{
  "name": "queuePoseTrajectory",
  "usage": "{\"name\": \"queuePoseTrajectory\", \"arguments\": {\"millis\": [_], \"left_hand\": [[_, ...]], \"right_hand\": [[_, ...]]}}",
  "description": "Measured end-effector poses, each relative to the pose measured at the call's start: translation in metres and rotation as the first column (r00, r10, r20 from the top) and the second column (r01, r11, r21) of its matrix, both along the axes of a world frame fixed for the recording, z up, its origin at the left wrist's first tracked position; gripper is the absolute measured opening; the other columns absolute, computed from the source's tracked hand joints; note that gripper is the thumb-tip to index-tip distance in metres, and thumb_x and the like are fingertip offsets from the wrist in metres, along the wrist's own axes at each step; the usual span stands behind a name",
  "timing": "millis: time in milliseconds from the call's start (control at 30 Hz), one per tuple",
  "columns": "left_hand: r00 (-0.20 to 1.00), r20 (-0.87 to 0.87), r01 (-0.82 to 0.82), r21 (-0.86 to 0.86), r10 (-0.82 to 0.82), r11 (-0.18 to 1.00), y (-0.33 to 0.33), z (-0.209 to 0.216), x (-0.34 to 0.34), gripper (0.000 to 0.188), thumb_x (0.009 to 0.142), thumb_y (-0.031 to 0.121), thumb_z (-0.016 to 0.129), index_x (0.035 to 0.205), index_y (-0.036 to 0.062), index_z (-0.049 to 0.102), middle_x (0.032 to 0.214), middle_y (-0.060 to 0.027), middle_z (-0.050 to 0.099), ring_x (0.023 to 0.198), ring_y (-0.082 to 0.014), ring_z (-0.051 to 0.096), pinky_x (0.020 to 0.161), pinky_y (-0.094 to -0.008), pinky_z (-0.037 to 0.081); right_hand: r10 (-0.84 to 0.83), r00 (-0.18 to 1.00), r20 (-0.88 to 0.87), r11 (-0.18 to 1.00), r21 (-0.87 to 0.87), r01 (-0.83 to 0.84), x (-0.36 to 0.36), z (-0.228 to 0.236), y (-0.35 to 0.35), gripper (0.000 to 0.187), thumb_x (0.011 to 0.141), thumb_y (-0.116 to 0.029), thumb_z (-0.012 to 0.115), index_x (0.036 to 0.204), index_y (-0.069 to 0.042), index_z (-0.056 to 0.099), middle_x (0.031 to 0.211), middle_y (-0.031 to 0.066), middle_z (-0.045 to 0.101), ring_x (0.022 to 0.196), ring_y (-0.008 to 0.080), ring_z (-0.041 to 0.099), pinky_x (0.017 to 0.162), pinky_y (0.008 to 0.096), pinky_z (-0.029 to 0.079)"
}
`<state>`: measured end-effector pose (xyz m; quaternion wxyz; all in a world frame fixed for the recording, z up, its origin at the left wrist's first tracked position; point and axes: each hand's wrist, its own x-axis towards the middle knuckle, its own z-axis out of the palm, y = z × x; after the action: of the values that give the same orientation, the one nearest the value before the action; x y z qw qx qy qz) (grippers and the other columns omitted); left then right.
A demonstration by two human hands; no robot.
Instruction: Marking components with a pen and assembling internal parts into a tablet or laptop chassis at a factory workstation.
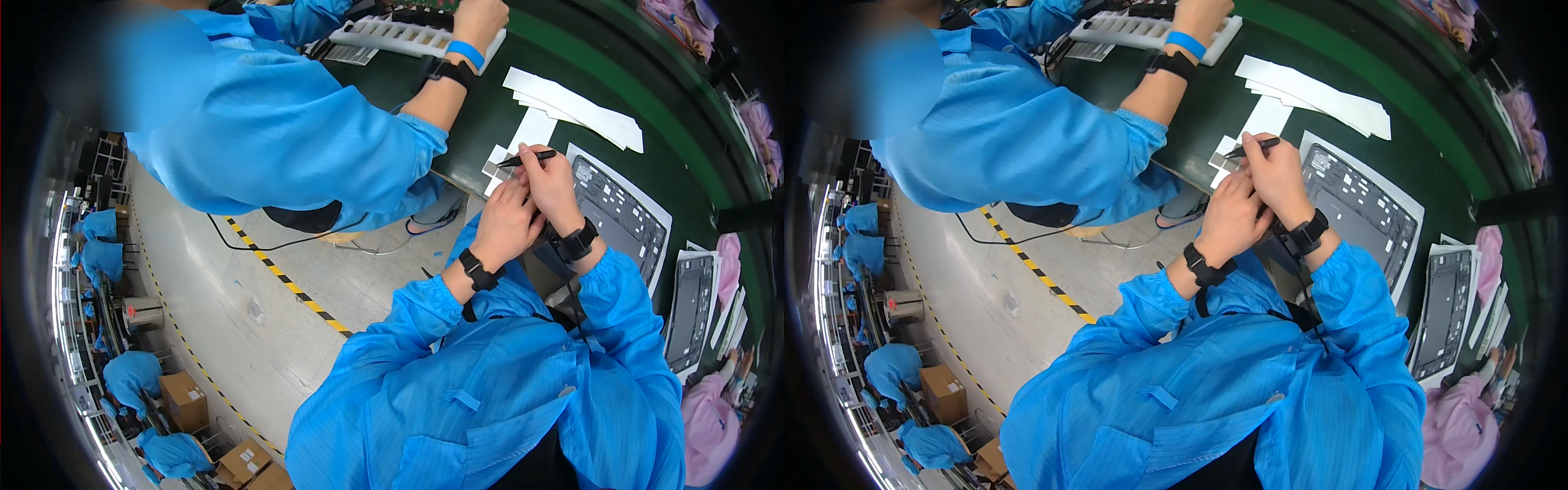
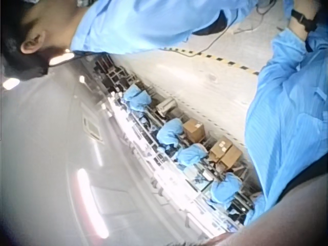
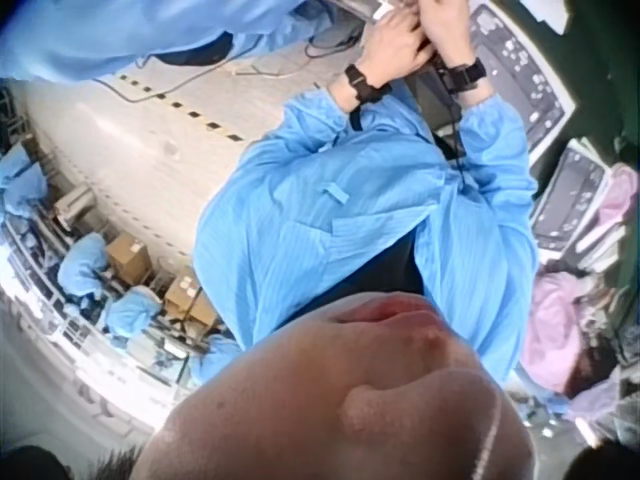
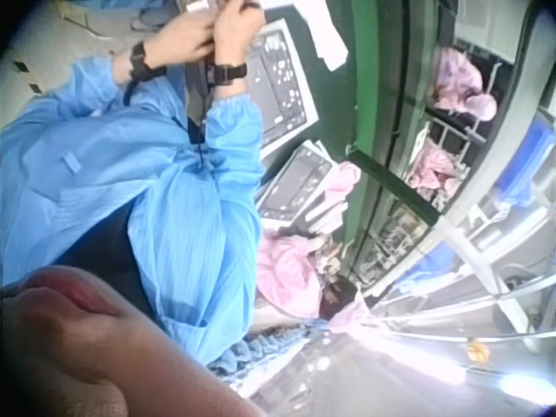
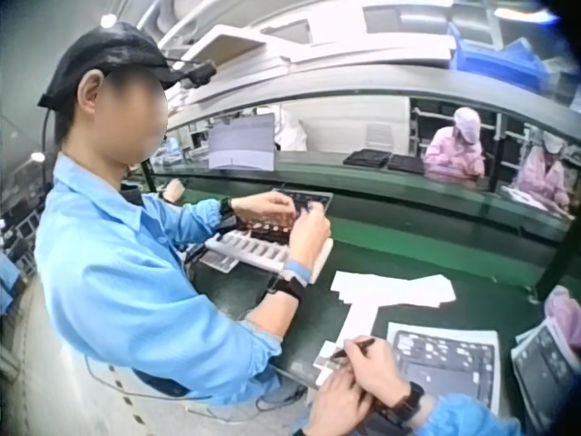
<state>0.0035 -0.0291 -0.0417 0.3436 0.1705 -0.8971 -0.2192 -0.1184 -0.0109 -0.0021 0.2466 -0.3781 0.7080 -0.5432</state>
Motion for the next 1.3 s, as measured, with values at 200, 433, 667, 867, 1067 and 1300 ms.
{"name": "queuePoseTrajectory", "arguments": {"millis": [200, 433, 667, 867, 1067, 1300], "left_hand": [[0.998, -0.054, -0.024, -0.025, 0.023, 0.999, 0.0, -0.003, -0.002, 0.036, 0.078, 0.019, 0.069, 0.107, -0.002, 0.066, 0.119, -0.0221, 0.061, 0.113, -0.0362, 0.057, 0.1, -0.0445, 0.042], [1.0, -0.012, -0.008, -0.026, 0.007, 1.0, -0.002, -0.005, -0.001, 0.036, 0.078, 0.02, 0.07, 0.107, -0.0021, 0.066, 0.116, -0.0214, 0.062, 0.113, -0.0362, 0.057, 0.1, -0.0447, 0.042], [1.0, 0.016, -0.02, 0.009, 0.02, 1.0, 0.001, -0.001, -0.001, 0.04, 0.08, 0.021, 0.07, 0.114, 0.0002, 0.065, 0.121, -0.0187, 0.061, 0.116, -0.036, 0.056, 0.1, -0.0451, 0.042], [0.998, 0.067, 0.003, 0.011, -0.004, 1.0, 0.006, 0.002, -0.008, 0.045, 0.087, 0.025, 0.067, 0.126, 0.0034, 0.061, 0.137, -0.0184, 0.055, 0.126, -0.0355, 0.052, 0.107, -0.046, 0.04], [0.995, 0.065, -0.094, 0.23, 0.081, 0.969, -0.002, 0.024, -0.003, 0.023, 0.088, 0.013, 0.063, 0.107, -0.0004, 0.065, 0.135, -0.0225, 0.057, 0.132, -0.0427, 0.046, 0.109, -0.0439, 0.039], [0.964, 0.078, 0.217, 0.33, -0.255, 0.919, 0.083, 0.078, -0.075, 0.023, 0.09, 0.015, 0.06, 0.102, -0.0042, 0.062, 0.109, -0.02, 0.061, 0.1, -0.0395, 0.061, 0.09, -0.043, 0.049]], "right_hand": [[-0.005, 0.982, 0.19, 0.998, -0.061, 0.017, -0.007, -0.007, -0.001, 0.039, 0.098, -0.032, 0.06, 0.087, 0.004, 0.067, 0.07, 0.0074, 0.067, 0.058, 0.0113, 0.06, 0.055, 0.0271, 0.047], [0.006, 0.999, -0.035, 1.0, -0.001, -0.007, 0.002, -0.004, 0.001, 0.03, 0.097, -0.025, 0.061, 0.095, 0.004, 0.068, 0.07, 0.0075, 0.067, 0.061, 0.0118, 0.062, 0.056, 0.0279, 0.049], [0.0, 0.971, 0.241, 0.992, -0.123, 0.03, -0.003, -0.002, 0.002, 0.021, 0.095, -0.016, 0.063, 0.1, 0.004, 0.069, 0.072, 0.0086, 0.068, 0.067, 0.0125, 0.066, 0.058, 0.0249, 0.051], [-0.125, 0.982, 0.144, 0.963, -0.22, 0.155, -0.06, 0.06, 0.067, 0.023, 0.097, -0.017, 0.06, 0.1, 0.005, 0.069, 0.072, 0.0073, 0.067, 0.062, 0.0069, 0.061, 0.053, 0.02, 0.045], [-0.298, 0.954, -0.024, 0.954, -0.03, 0.298, -0.17, 0.089, 0.208, 0.024, 0.097, -0.019, 0.061, 0.101, 0.003, 0.07, 0.072, 0.0059, 0.067, 0.057, 0.0054, 0.057, 0.05, 0.0184, 0.041], [-0.277, 0.961, -0.003, 0.951, 0.139, 0.275, -0.197, 0.056, 0.273, 0.022, 0.096, -0.018, 0.059, 0.099, 0.001, 0.069, 0.072, 0.0055, 0.068, 0.057, 0.0063, 0.061, 0.049, 0.0175, 0.044]]}}
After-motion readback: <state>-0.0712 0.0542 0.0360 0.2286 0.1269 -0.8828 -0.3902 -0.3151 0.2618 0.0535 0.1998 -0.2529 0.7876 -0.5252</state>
